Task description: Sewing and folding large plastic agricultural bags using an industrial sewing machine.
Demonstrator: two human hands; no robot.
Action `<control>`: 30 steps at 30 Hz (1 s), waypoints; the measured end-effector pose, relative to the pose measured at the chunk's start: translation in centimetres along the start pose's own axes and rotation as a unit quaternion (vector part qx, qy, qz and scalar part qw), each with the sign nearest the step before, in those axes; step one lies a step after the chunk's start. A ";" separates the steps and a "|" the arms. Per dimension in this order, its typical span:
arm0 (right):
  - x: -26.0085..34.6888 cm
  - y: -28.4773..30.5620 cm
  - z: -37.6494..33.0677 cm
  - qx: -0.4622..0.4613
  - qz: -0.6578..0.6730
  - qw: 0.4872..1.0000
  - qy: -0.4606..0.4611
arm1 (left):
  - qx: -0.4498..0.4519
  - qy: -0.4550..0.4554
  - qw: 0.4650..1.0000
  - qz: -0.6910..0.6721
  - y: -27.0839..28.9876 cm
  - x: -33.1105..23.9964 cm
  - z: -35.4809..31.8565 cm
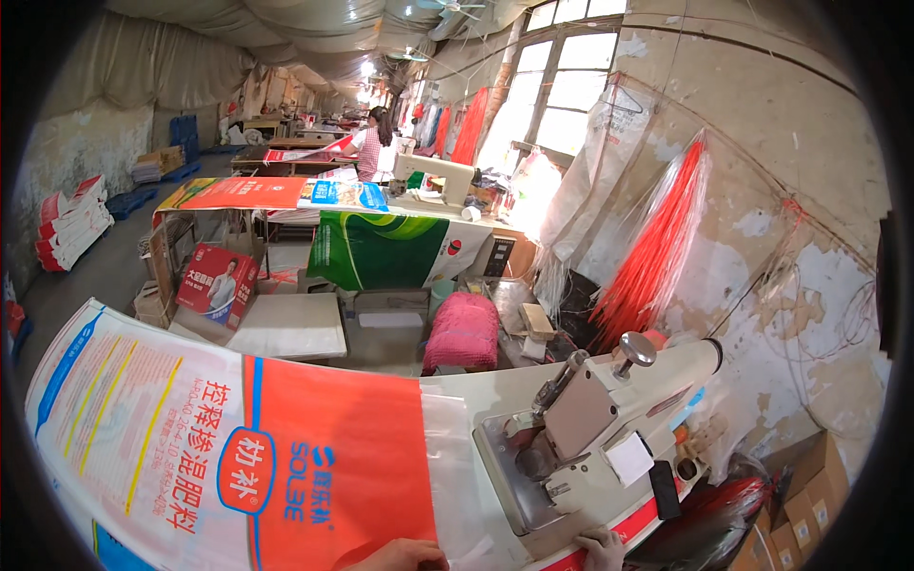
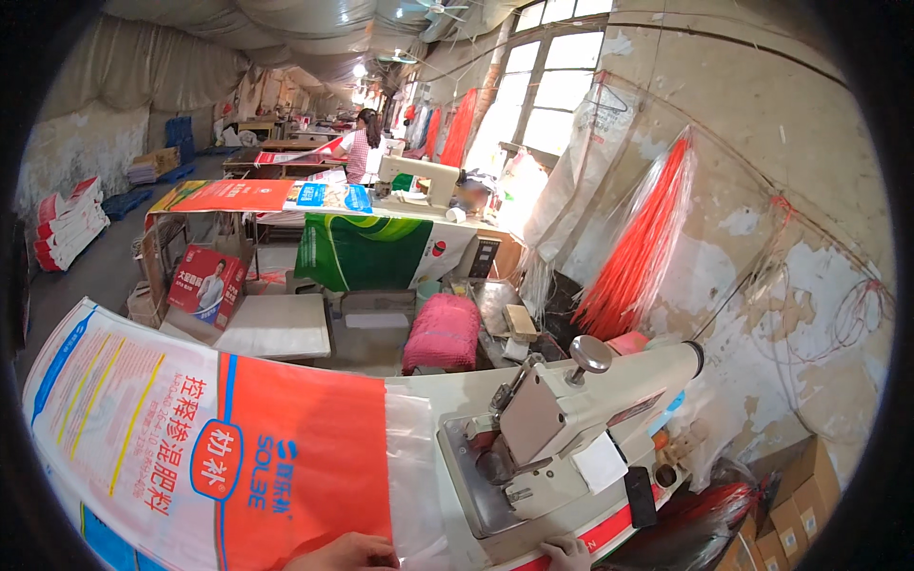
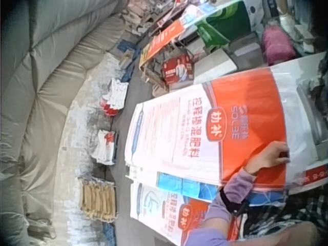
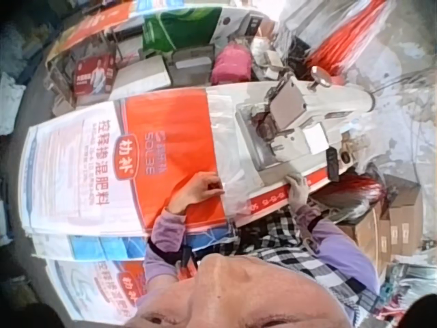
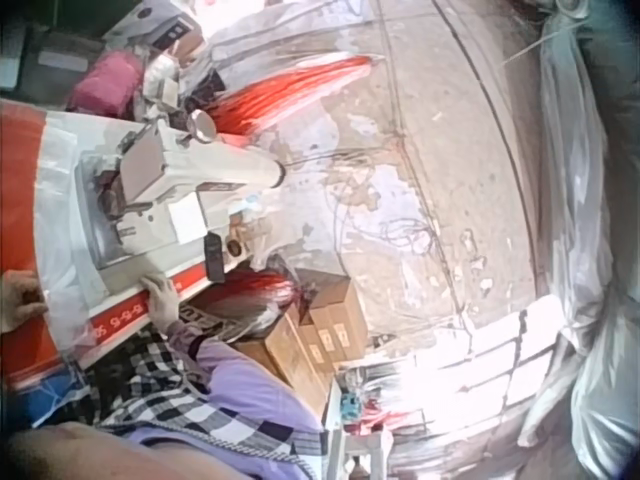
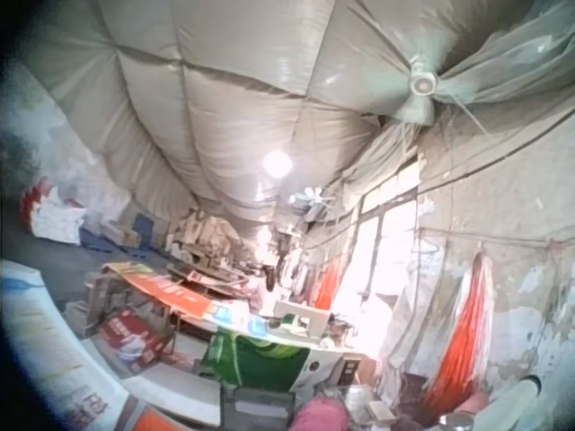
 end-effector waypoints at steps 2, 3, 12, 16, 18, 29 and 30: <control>-0.1 -0.1 0.0 -0.002 0.003 1.000 -0.001 | -0.002 -0.008 1.000 0.004 0.0 -0.3 0.1; -0.1 -0.1 -0.1 -0.002 0.002 1.000 -0.002 | -0.005 -0.014 1.000 0.009 0.0 -0.5 0.1; -0.6 -0.3 -0.3 0.000 -0.029 0.999 -0.023 | 0.006 0.037 0.998 -0.057 0.3 -1.1 0.2; -0.3 -0.3 -0.5 -0.002 0.008 1.000 -0.001 | -0.005 0.022 0.998 -0.057 0.4 -1.5 0.1; -0.6 -0.2 -0.4 -0.011 0.003 1.000 -0.012 | -0.009 0.031 0.992 -0.122 0.3 -1.2 0.1; 0.2 0.2 -0.1 -0.009 0.003 1.000 0.003 | -0.002 -0.014 1.000 -0.019 0.1 -0.6 0.0; 0.0 0.0 -0.2 0.000 0.000 1.000 -0.006 | -0.001 -0.019 1.000 -0.002 0.1 -0.6 -0.1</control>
Point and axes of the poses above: each hand's wrist, its own z-axis towards the middle knuckle, its own y-axis out of the back of the hand, x = y × z, the point moved 9 cm from there along z, towards the middle knuckle, and after that the axes turned 1 degree about -x, right-handed, at the moved point
